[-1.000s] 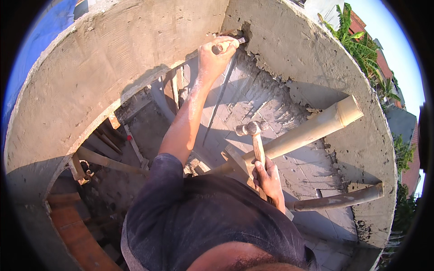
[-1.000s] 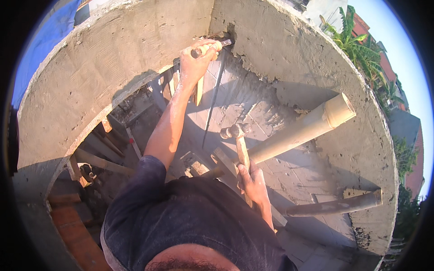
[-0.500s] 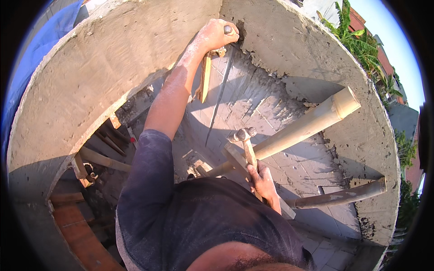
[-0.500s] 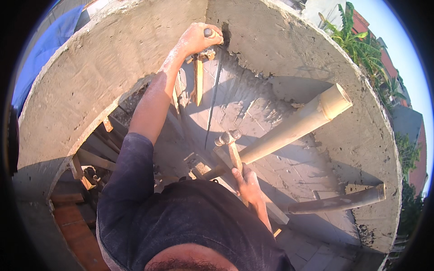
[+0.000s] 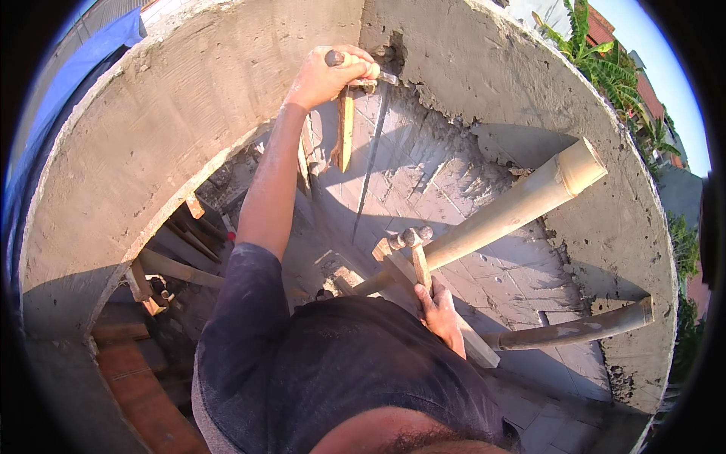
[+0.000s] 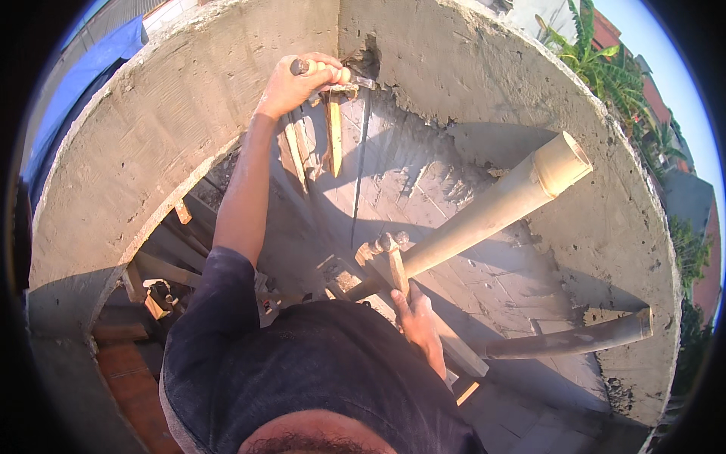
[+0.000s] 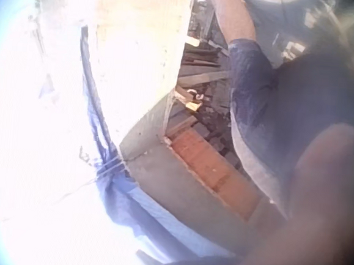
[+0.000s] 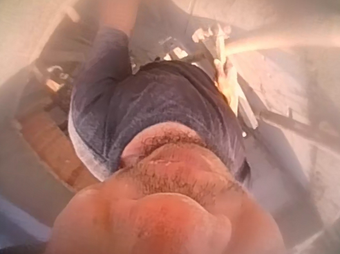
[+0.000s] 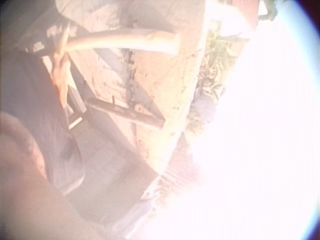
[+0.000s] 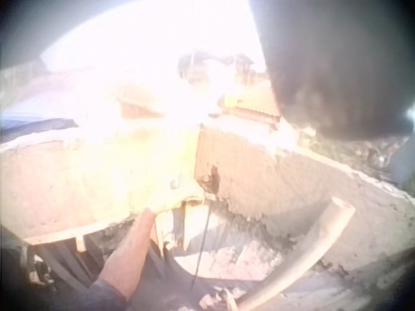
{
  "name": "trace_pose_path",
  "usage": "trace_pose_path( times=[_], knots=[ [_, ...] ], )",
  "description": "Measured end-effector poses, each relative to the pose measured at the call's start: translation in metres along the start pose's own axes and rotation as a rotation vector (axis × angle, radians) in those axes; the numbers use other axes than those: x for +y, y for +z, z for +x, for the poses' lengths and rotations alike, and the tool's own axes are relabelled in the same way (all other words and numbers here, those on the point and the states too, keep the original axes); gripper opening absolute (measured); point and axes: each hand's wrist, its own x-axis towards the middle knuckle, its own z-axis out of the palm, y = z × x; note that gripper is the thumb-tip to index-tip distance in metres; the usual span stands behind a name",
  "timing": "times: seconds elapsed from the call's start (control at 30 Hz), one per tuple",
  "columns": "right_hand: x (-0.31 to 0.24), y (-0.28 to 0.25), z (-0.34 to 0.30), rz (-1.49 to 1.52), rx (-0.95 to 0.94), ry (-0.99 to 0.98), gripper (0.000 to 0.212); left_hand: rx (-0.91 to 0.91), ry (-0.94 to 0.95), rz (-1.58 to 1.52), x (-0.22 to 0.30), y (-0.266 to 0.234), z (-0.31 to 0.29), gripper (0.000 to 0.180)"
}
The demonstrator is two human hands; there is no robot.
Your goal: The person uses a hammer and a chisel to chip away pieces of concrete from the corner of a wall at a construction site.
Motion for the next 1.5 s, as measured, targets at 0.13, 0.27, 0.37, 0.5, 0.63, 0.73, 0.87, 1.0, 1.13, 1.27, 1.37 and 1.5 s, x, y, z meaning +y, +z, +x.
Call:
trace_pose_path(
  times=[0.13,0.27,0.37,0.5,0.63,0.73,0.87,1.0,1.13,1.27,1.37,1.5],
  knots=[
    [0.015,0.008,0.009,-0.31,0.147,-0.2,0.05,0.266,-0.236,-0.256,-0.051,0.021,-0.11,0.019],
    [0.031,0.017,0.013,-0.371,0.219,-0.217,0.038,0.426,-0.457,-0.239,-0.124,0.089,-0.222,0.015],
    [0.04,0.006,0.012,-0.459,0.264,-0.344,0.031,0.388,-0.608,-0.126,-0.127,0.118,-0.263,0.021],
    [0.019,-0.006,0.007,-0.505,0.327,-0.388,0.019,0.405,-0.507,0.044,-0.129,0.16,-0.267,0.025],
    [0.028,-0.006,0.02,-0.232,0.272,-0.432,0.021,0.395,-0.501,-0.085,-0.13,0.207,-0.245,0.029],
    [0.038,-0.006,0.018,-0.232,0.276,-0.41,0.028,0.374,-0.559,-0.019,-0.122,0.238,-0.25,0.032],
    [0.033,0.0,0.013,-0.172,0.227,-0.357,0.038,0.133,-0.665,-0.019,-0.129,0.241,-0.247,0.041],
    [0.034,0.003,0.016,-0.232,0.197,-0.434,0.042,0.167,-0.643,0.248,-0.126,0.238,-0.249,0.041],
    [0.056,0.001,0.026,-0.419,0.162,-0.556,0.044,0.058,-0.571,0.196,-0.132,0.237,-0.254,0.036],
    [0.086,0.001,0.049,-0.49,0.168,-0.659,0.047,0.057,-0.607,0.204,-0.136,0.24,-0.253,0.031],
    [0.109,-0.003,0.061,-0.52,0.134,-0.704,0.048,0.009,-0.67,0.229,-0.136,0.24,-0.254,0.031],
    [0.103,0.003,0.059,-0.523,0.132,-0.68,0.049,0.004,-0.645,0.167,-0.141,0.238,-0.25,0.034]
  ],
)
